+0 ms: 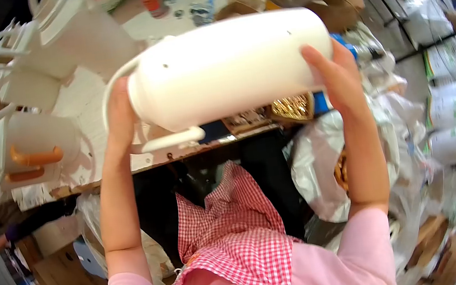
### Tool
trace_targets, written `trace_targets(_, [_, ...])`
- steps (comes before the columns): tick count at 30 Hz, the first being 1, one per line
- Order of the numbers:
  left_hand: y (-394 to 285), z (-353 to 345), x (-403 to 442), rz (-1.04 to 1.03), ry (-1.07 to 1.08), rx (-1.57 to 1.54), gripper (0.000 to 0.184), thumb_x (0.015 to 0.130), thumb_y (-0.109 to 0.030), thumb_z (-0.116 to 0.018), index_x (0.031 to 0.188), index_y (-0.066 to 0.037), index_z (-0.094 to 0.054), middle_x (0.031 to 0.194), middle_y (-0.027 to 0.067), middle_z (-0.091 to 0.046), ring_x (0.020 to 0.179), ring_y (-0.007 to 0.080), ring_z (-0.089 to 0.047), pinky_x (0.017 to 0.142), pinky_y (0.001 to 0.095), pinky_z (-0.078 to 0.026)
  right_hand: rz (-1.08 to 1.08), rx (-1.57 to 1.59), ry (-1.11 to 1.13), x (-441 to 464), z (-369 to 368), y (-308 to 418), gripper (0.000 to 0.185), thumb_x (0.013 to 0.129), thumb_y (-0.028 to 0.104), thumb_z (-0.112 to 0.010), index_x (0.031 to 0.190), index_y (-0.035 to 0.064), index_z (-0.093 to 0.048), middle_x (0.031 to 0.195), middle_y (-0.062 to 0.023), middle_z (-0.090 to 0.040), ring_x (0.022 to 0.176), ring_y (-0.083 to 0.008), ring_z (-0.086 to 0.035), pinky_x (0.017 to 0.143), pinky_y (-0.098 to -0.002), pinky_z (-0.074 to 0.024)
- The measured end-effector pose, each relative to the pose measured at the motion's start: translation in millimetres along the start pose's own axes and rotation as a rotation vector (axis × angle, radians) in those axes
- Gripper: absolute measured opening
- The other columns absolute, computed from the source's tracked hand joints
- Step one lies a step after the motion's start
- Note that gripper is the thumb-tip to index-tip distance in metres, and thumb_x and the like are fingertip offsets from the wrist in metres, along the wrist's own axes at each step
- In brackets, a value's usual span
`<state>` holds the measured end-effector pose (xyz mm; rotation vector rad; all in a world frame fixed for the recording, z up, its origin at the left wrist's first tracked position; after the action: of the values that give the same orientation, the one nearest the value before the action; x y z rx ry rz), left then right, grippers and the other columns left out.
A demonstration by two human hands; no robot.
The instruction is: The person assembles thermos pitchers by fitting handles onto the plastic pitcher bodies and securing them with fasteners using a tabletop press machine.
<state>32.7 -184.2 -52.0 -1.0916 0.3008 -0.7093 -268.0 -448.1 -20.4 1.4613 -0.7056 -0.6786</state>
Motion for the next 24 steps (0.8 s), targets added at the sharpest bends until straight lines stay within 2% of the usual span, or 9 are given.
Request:
trace_targets(3, [-16,4,8,-0.383,-0.283,0.181,0.029,0.1,-0.02,-0.056,0.121,0.0,-0.061,0.116,0.0143,-0.066,0.11,0.0247,-0.061,0.097,0.0359,-0.046,0.056,-0.092,-0.045,2,-2,-2,0.038,0.09,0.027,-0.072,0.115,-0.0012,-0.067,0.103,-0.0063,-0.072,0.087,-0.0144,-0.068,0.078,-0.0305,-0.0544])
trace_targets(5, [-68,-13,7,-0.473,-0.195,-0.026,0.038,0.097,-0.022,-0.063,0.128,-0.001,-0.061,0.128,0.0127,-0.064,0.12,0.0236,-0.058,0.104,0.035,-0.041,0.139,-0.211,-0.077,-2,2,2,0.034,0.088,0.028,-0.074,0.104,-0.0012,-0.07,0.091,-0.0063,-0.073,0.082,-0.0119,-0.067,0.074,-0.0273,-0.0531])
trace_targets(7, [-100,-43,-11,-0.522,-0.066,0.108,0.038,0.095,-0.024,-0.067,0.126,-0.002,-0.063,0.128,0.0116,-0.065,0.121,0.0224,-0.058,0.106,0.0342,-0.04,0.225,-0.313,0.068,-16,23,5,0.038,0.087,0.025,-0.077,0.113,-0.0017,-0.068,0.095,-0.0033,-0.07,0.084,-0.0102,-0.062,0.075,-0.029,-0.051])
trace_targets(10, [-90,-52,2,-0.435,0.048,0.172,0.041,0.091,-0.026,-0.072,0.125,-0.004,-0.066,0.127,0.0109,-0.065,0.121,0.021,-0.058,0.106,0.0325,-0.04,0.174,-0.422,-0.081,-74,94,11,0.027,0.099,0.026,-0.058,0.104,0.0006,-0.068,0.091,-0.0074,-0.072,0.085,-0.014,-0.068,0.079,-0.0272,-0.0536])
trace_targets(11, [-90,-52,1,-0.365,0.049,0.131,0.04,0.092,-0.024,-0.072,0.126,-0.004,-0.065,0.126,0.0104,-0.065,0.12,0.0197,-0.058,0.104,0.0313,-0.042,0.03,-0.312,-0.172,-100,123,4,0.028,0.097,0.028,-0.061,0.093,0.0016,-0.07,0.083,-0.0058,-0.072,0.07,-0.0105,-0.064,0.064,-0.0244,-0.0509])
trace_targets(14, [-87,-54,2,-0.433,0.068,0.121,0.037,0.095,-0.021,-0.069,0.128,-0.004,-0.065,0.125,0.0101,-0.066,0.116,0.018,-0.06,0.1,0.0291,-0.046,-0.472,-0.354,-0.204,-184,194,-54,0.026,0.098,0.024,-0.057,0.087,0.0036,-0.069,0.082,-0.0046,-0.072,0.071,-0.0096,-0.066,0.063,-0.0234,-0.0505])
trace_targets(17, [-80,-53,6,-0.348,0.103,0.062,0.037,0.098,-0.024,-0.066,0.129,-0.004,-0.064,0.124,0.0096,-0.066,0.113,0.0161,-0.061,0.098,0.0278,-0.047,-0.493,-1.274,0.005,-247,218,-137,0.021,0.082,0.012,-0.067,0.101,0.0079,-0.074,0.099,-0.0116,-0.072,0.095,-0.0304,-0.068,0.084,-0.0402,-0.0531])
trace_targets(19, [-78,-51,8,-0.346,0.112,0.09,0.038,0.098,-0.026,-0.065,0.129,-0.004,-0.064,0.123,0.0092,-0.066,0.111,0.0155,-0.062,0.097,0.0272,-0.047,-0.106,-1.782,0.119,-260,198,-150,0.025,0.08,0.012,-0.07,0.105,0.0074,-0.071,0.103,-0.0127,-0.068,0.103,-0.0302,-0.064,0.092,-0.0392,-0.0495])
trace_targets(24, [-88,-55,1,-0.353,0.063,0.169,0.038,0.099,-0.029,-0.064,0.128,-0.005,-0.065,0.118,0.008,-0.069,0.104,0.0141,-0.064,0.092,0.0266,-0.049,-0.264,-1.469,0.19,-243,203,-132,0.026,0.079,0.012,-0.072,0.104,0.006,-0.064,0.099,-0.0121,-0.063,0.102,-0.0332,-0.06,0.091,-0.0409,-0.0468])
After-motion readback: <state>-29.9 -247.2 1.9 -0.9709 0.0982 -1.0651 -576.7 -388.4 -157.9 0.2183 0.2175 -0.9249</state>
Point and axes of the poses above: each hand's wrist, its own x-axis towards the middle knuckle, its own z-axis out of the back of the hand, y = z × x, the point moved 3 cm from there along x, towards the middle knuckle
